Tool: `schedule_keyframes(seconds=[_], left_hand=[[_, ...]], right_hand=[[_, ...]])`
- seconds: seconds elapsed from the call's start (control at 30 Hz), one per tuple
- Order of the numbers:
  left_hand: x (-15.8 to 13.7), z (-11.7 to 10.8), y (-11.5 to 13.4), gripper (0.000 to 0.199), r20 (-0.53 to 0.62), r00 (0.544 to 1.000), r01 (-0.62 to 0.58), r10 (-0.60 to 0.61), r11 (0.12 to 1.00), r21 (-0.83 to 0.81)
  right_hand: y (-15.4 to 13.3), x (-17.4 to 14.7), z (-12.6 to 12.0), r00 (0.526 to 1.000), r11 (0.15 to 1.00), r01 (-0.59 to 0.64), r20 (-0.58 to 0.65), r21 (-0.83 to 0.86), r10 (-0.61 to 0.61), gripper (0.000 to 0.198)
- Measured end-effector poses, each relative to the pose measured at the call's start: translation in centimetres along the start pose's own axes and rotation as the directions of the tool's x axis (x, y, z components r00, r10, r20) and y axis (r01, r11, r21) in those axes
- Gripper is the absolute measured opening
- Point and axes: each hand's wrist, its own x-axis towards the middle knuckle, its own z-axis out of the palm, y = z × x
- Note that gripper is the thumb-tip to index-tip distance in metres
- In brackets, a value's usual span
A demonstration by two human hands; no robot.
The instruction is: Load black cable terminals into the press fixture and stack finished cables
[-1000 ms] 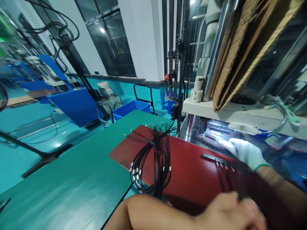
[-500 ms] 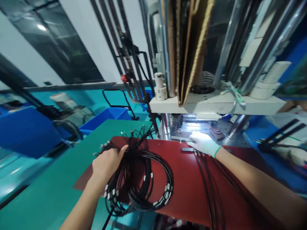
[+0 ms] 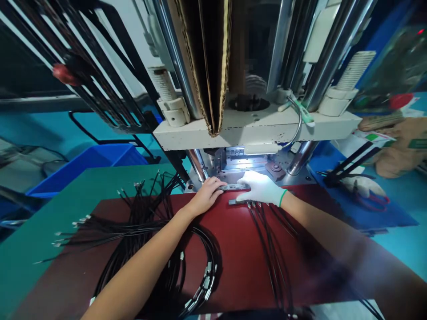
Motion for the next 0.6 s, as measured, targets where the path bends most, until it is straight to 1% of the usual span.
schedule_keyframes(seconds=[0.03,0.07,0.13,0.2,0.27,0.3,0.33,0.4,0.43,0.47,0.5,0.53,0.57,0.6], left_hand=[[-0.2,0.0,0.0,0.032,-0.017,1.000,-0.001,0.000,0.999,-0.034],[-0.4,0.0,0.1,0.033,-0.025,1.000,0.000,-0.002,0.998,-0.059],[-0.4,0.0,0.2,0.033,-0.018,1.000,0.003,-0.005,0.996,-0.087],[-0.3,0.0,0.3,0.033,-0.003,1.000,-0.001,0.001,0.994,-0.113],[-0.3,0.0,0.3,0.033,0.006,1.000,-0.003,0.004,0.993,-0.120],[-0.3,0.0,0.2,0.033,0.005,1.000,-0.002,0.003,0.993,-0.119],[-0.3,0.0,0.2,0.033,0.000,1.000,0.000,0.000,0.993,-0.117],[-0.4,-0.1,0.0,0.032,-0.010,1.000,0.001,-0.002,0.994,-0.113],[-0.4,0.0,0.0,0.032,-0.013,1.000,0.000,-0.001,0.994,-0.113],[-0.4,0.0,-0.1,0.031,-0.014,1.000,-0.001,-0.001,0.994,-0.114],[-0.5,0.0,-0.1,0.031,-0.015,1.000,-0.001,-0.001,0.994,-0.112],[-0.5,0.0,-0.2,0.030,-0.017,1.000,0.000,-0.002,0.994,-0.110],[-0.5,0.0,-0.2,0.030,-0.018,1.000,0.001,-0.003,0.994,-0.108],[-0.5,0.0,-0.2,0.030,-0.018,1.000,0.003,-0.005,0.994,-0.106]], right_hand=[[0.0,0.2,0.2,0.999,0.999,-0.023,-0.023,0.040,0.024,0.047],[0.0,0.4,0.4,0.998,0.996,-0.038,-0.041,0.079,0.041,0.043],[0.2,0.9,0.6,0.997,0.988,-0.035,-0.058,0.147,0.044,0.030],[0.4,1.2,0.6,0.997,0.975,-0.026,-0.071,0.221,0.043,0.025],[0.6,1.2,0.2,0.990,0.954,-0.046,-0.112,0.296,0.082,0.030],[0.6,1.1,-0.2,0.981,0.932,-0.074,-0.140,0.355,0.132,0.034],[0.6,0.8,-0.6,0.965,0.895,-0.111,-0.170,0.432,0.202,0.038],[0.8,0.0,-1.6,0.912,0.792,-0.179,-0.204,0.584,0.356,0.043],[1.0,-0.5,-2.2,0.887,0.745,-0.199,-0.207,0.636,0.413,0.043],[1.3,-1.0,-2.8,0.870,0.718,-0.209,-0.210,0.663,0.447,0.043],[1.7,-1.5,-3.3,0.860,0.718,-0.217,-0.219,0.661,0.461,0.044],[2.2,-1.9,-3.8,0.857,0.740,-0.227,-0.232,0.633,0.461,0.045],[2.8,-2.3,-4.3,0.844,0.752,-0.239,-0.251,0.614,0.473,0.045],[3.4,-2.4,-4.7,0.832,0.781,-0.264,-0.277,0.565,0.481,0.043]])
